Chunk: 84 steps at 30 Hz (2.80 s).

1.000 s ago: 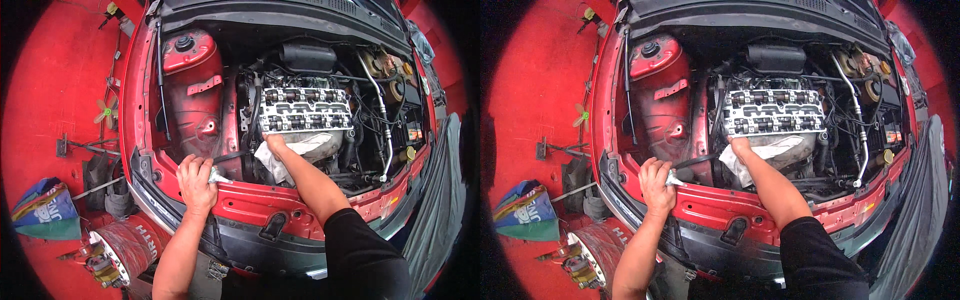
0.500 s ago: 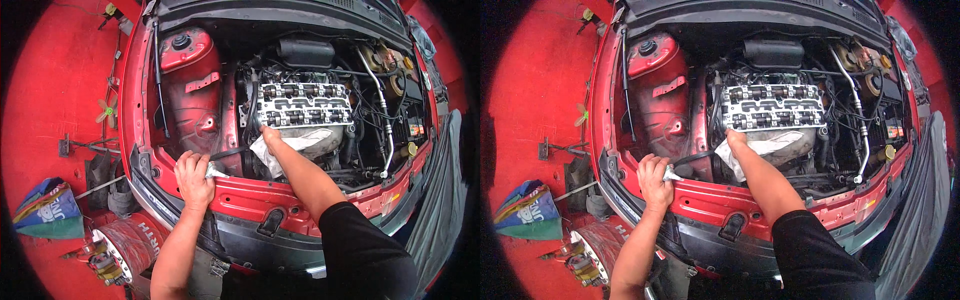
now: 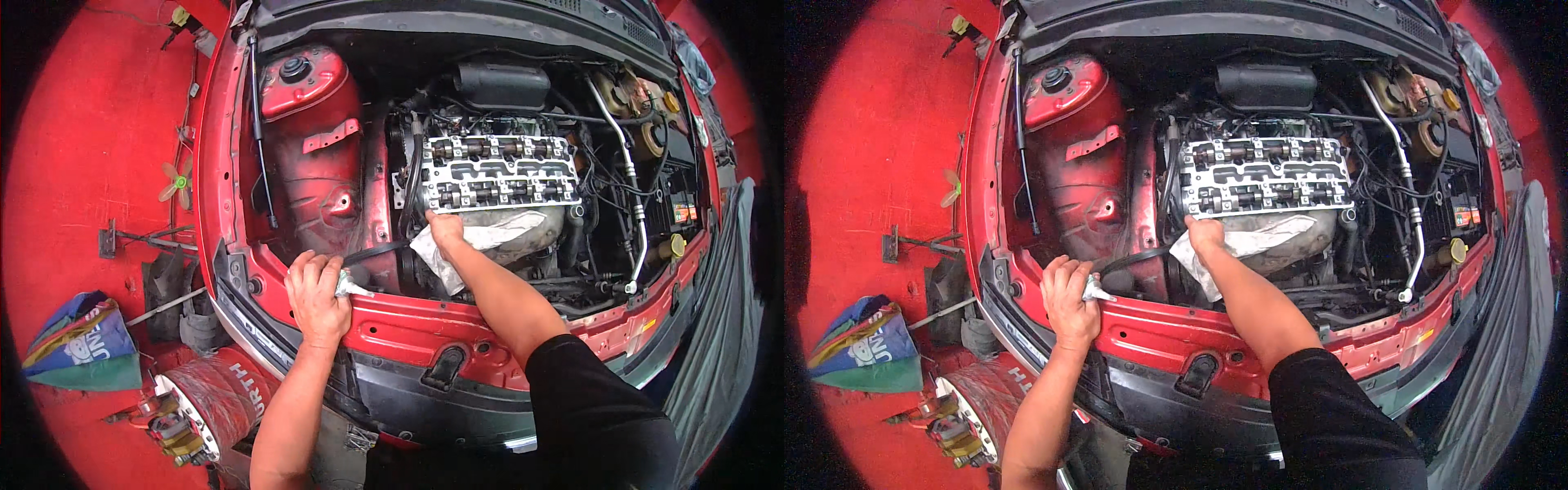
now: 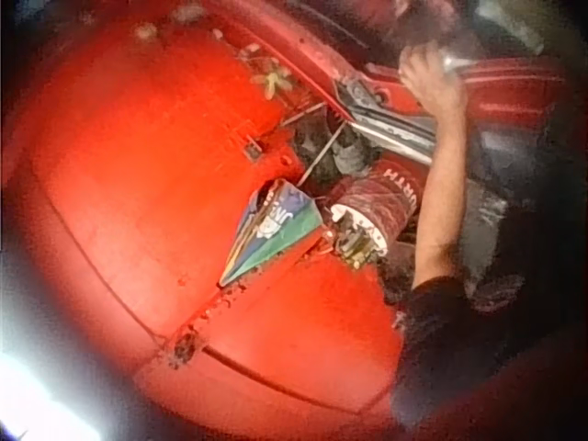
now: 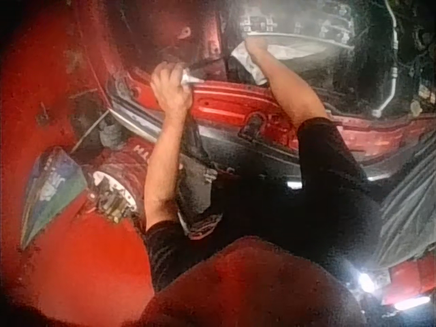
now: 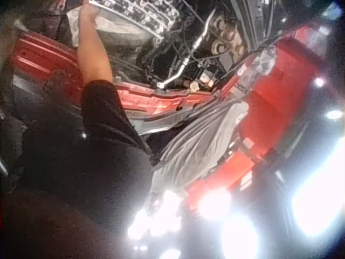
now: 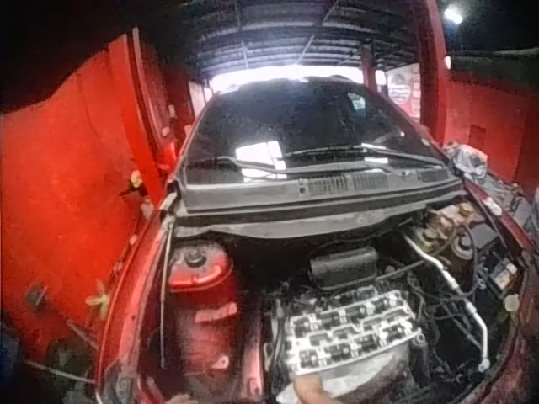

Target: The person prepares and wipes down engine components by hand and with a cloth before beginning reassembly within the engine bay.

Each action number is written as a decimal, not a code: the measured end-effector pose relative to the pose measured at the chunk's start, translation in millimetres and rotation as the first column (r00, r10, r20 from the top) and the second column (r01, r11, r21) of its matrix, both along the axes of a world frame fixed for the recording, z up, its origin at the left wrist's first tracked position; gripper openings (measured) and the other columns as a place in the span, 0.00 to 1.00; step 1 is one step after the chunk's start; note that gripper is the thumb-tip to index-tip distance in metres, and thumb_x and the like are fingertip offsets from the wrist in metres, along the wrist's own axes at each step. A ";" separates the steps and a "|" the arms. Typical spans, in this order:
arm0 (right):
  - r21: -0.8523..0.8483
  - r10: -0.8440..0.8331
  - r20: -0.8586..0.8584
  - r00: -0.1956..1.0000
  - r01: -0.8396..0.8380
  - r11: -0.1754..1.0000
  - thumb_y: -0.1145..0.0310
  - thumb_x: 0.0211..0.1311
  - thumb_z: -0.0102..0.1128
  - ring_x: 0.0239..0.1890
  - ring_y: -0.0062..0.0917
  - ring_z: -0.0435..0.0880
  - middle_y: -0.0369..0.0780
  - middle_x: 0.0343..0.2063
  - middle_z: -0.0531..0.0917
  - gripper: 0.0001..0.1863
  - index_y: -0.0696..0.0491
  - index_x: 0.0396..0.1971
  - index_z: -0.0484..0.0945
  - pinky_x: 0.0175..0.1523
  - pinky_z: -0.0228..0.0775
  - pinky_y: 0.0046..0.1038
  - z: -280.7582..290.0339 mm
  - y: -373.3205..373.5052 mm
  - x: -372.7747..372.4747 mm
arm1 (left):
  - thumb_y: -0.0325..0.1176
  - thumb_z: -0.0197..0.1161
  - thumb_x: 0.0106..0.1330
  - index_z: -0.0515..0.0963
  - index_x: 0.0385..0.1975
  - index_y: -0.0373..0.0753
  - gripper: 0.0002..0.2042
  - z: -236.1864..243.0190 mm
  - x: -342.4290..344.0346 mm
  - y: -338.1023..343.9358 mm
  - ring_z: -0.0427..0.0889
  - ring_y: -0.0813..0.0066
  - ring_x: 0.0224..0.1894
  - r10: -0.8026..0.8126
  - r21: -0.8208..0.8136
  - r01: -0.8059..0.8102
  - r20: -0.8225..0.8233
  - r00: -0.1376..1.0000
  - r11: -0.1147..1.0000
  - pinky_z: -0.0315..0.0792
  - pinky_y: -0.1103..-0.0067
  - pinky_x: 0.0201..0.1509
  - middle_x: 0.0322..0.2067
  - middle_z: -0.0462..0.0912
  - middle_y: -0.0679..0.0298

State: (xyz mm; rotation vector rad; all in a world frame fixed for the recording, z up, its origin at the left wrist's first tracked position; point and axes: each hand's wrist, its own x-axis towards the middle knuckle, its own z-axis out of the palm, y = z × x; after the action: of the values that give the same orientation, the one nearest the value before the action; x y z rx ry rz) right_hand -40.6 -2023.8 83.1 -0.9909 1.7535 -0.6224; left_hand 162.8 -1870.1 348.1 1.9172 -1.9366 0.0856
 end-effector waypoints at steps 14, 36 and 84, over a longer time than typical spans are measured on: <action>0.309 -0.234 0.360 0.903 0.122 0.943 0.66 0.48 0.67 0.37 0.32 0.83 0.46 0.38 0.85 0.20 0.65 0.39 0.81 0.44 0.73 0.38 62.0 8.2 2.4 | 0.28 0.64 0.53 0.82 0.45 0.40 0.17 3.0 5.9 5.9 0.74 0.52 0.57 0.031 -0.001 -0.031 0.012 0.999 1.000 0.66 0.59 0.60 0.45 0.80 0.58; 0.261 -0.252 0.265 0.931 0.183 0.948 0.59 0.48 0.67 0.45 0.35 0.82 0.51 0.44 0.86 0.25 0.66 0.40 0.83 0.53 0.71 0.37 42.7 -2.0 5.9 | 0.28 0.63 0.50 0.82 0.45 0.40 0.19 0.4 1.9 2.7 0.73 0.52 0.58 0.020 0.013 -0.020 0.013 1.000 1.000 0.65 0.58 0.62 0.46 0.80 0.57; 0.170 0.685 -0.665 0.296 -0.834 0.525 0.71 0.61 0.55 0.40 0.44 0.87 0.48 0.41 0.87 0.11 0.51 0.44 0.75 0.45 0.77 0.45 128.2 12.8 -84.8 | 0.29 0.62 0.50 0.81 0.46 0.40 0.19 0.9 3.2 2.0 0.73 0.52 0.58 0.003 0.012 -0.003 -0.008 1.000 1.000 0.65 0.58 0.61 0.46 0.79 0.59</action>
State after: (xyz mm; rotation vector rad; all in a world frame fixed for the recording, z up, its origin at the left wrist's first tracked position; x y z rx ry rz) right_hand -125.4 -2011.0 211.2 -2.2513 1.4709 0.2754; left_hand 166.0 -1868.1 349.0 1.9252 -1.9331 0.0667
